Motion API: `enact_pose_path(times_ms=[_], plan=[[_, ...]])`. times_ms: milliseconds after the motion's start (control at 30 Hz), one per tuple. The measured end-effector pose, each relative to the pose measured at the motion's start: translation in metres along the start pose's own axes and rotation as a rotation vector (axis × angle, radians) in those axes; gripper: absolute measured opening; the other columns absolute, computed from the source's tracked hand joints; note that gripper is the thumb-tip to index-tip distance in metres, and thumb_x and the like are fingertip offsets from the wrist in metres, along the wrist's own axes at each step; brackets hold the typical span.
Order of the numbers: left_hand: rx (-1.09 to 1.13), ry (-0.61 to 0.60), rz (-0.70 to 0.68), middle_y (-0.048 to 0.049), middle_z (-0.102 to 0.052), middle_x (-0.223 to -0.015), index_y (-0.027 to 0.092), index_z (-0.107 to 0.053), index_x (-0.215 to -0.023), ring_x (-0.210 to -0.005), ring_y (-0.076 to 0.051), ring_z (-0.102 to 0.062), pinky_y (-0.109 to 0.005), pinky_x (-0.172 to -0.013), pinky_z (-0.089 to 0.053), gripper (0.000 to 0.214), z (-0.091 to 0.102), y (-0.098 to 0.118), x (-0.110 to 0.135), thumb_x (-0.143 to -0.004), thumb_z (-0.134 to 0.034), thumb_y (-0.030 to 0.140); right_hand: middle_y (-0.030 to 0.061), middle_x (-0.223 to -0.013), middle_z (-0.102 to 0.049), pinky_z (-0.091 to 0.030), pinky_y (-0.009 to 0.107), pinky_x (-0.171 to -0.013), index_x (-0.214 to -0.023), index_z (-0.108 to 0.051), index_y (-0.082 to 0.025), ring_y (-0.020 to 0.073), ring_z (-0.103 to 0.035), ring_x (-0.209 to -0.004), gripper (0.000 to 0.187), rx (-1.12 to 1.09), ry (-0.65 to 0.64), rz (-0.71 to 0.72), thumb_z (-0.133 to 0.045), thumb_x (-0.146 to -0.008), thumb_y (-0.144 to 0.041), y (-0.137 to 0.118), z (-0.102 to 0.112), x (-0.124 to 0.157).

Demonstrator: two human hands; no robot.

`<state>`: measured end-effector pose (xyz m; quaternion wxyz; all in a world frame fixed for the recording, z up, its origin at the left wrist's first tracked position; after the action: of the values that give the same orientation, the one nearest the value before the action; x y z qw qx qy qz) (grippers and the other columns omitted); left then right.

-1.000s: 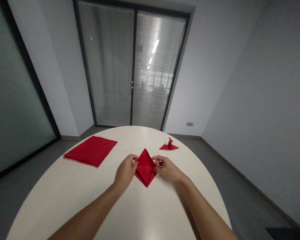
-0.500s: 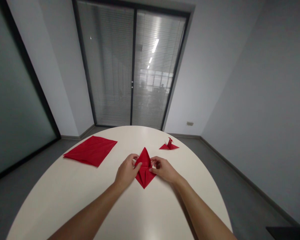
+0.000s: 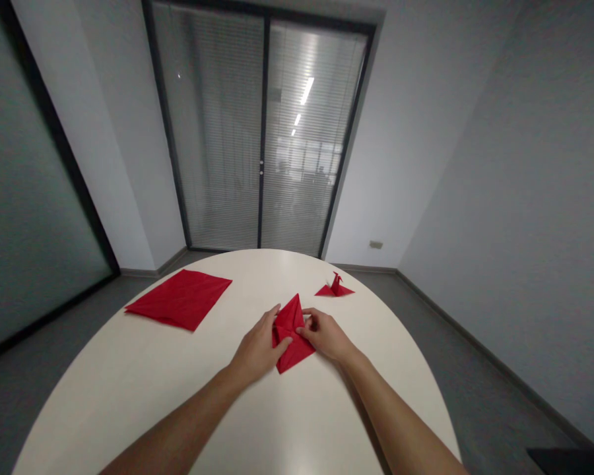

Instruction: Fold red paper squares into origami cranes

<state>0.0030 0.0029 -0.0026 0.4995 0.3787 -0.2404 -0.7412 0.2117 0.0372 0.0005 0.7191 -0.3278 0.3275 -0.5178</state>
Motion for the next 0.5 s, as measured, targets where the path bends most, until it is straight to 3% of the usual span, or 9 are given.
enact_pose_path(times_ms=[233,500], plan=[[-0.057,-0.069,0.017,-0.0182,-0.052,-0.151,0.016,-0.03,-0.158,-0.137,-0.031,-0.053,-0.046,-0.114,-0.042,0.078,0.0,0.002,0.003,-0.089,-0.064,0.032,-0.0008,-0.074,-0.068,-0.041,0.026,-0.062,-0.118,-0.067,-0.018,0.0162,-0.061,-0.065,0.033,0.101,0.033,0.022,-0.068,-0.086,-0.028,-0.004,0.0,0.0],[-0.112,-0.122,-0.028,-0.0186,-0.047,-0.155,0.014,-0.03,-0.158,-0.141,-0.032,-0.047,-0.048,-0.118,-0.037,0.087,-0.001,-0.002,0.004,-0.082,-0.069,0.028,0.0004,-0.069,-0.069,-0.039,0.027,-0.059,-0.1,-0.069,-0.019,0.017,-0.06,-0.062,0.019,0.123,0.081,-0.025,-0.062,-0.091,-0.034,-0.012,0.002,0.0]])
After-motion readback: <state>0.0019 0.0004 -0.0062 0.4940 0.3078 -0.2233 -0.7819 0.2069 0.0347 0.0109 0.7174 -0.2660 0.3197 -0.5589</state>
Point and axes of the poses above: each hand's wrist, its own x-axis away from the middle knuckle, its own z-axis out of the back of the hand, y = z × x, the point moved 1 cm from there along -x, towards the middle knuckle
